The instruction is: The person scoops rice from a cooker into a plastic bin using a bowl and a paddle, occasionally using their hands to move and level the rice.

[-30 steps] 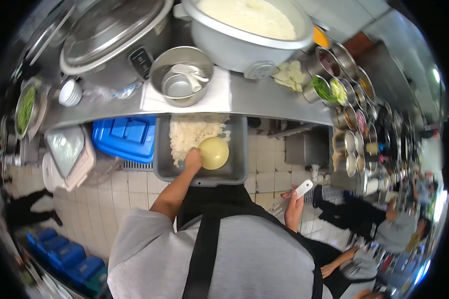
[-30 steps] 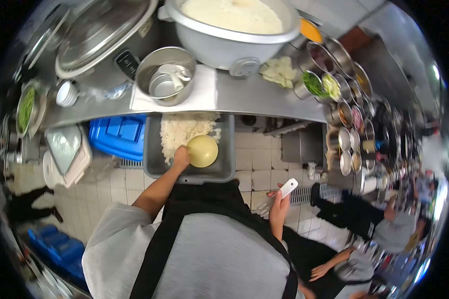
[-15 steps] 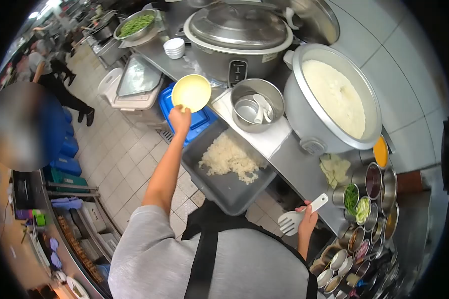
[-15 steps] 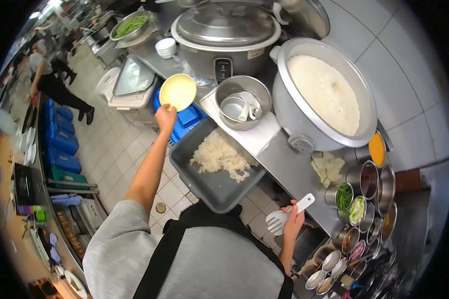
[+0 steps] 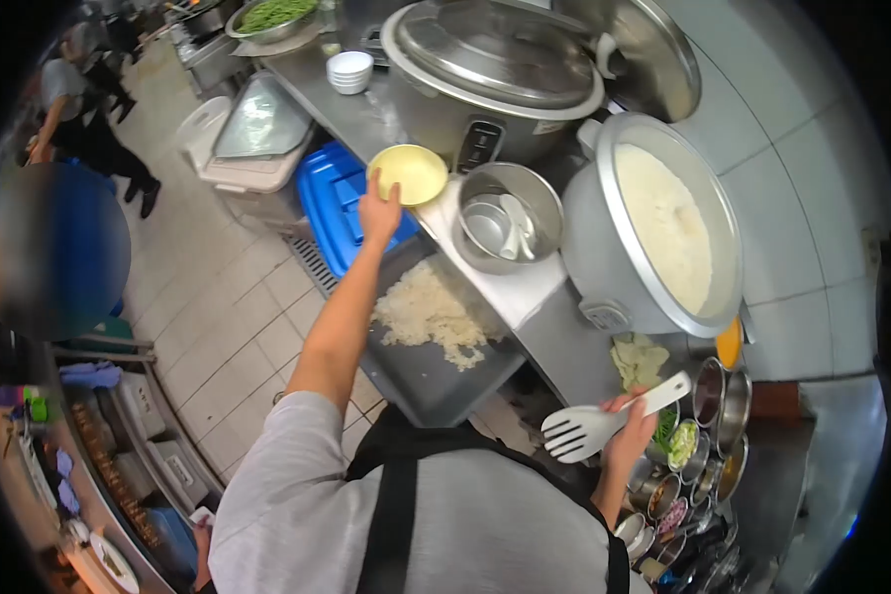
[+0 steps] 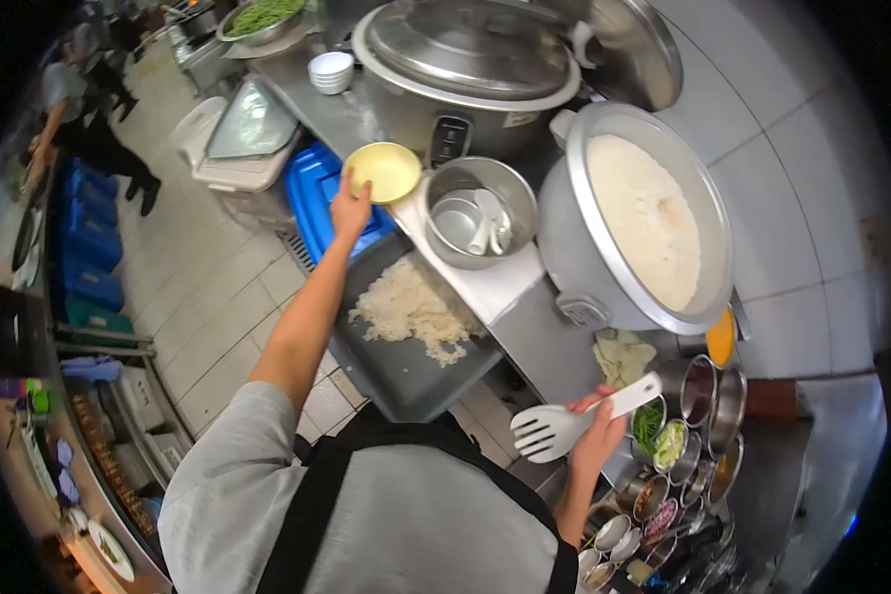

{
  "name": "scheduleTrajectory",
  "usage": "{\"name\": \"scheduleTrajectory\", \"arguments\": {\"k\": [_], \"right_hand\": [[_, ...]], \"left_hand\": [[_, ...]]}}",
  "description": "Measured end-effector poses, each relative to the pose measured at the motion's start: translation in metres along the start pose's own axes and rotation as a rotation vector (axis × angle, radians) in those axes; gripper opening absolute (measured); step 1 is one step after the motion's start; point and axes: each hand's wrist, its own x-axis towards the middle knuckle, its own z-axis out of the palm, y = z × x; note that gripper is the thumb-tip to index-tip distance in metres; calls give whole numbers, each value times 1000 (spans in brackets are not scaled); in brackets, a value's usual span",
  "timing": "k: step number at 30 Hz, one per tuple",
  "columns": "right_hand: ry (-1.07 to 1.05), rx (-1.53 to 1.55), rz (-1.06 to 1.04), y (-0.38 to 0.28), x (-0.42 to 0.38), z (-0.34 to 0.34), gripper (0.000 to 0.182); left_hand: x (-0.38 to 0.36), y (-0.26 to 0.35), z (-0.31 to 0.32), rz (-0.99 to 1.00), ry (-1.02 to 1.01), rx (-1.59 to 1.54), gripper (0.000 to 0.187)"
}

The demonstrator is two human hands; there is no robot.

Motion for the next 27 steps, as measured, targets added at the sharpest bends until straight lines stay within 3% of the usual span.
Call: {"name": "scheduleTrajectory", "arguments": {"k": [2,7,10,12,15,18,23,27], "right_hand": [[-14,74,-93,-44,26,10,20],[-66,61,-406,-141,110,29,26],[56,-12,-532,-158,185,46,26],[108,-86,-554,-155,241,58,25],[23,-216,-553,-130,326,54,23],[44,-278,-601,-107,390,53,20],[102,-268,-672,-58,444,57,20],[83,-32,-600,-43,439,53,24]], "left_hand": [[-2,-10,5,133,101,-46,59],[-45,18,-11,142,223,12,62],[-96,57,-24,455,205,-66,54],[-138,91,-25,541,101,-124,51],[-184,141,-14,611,-86,-244,46],[-200,199,16,788,-140,-375,45],[-211,286,90,1118,-198,-388,44],[-222,301,134,1170,-207,-196,49]]}}
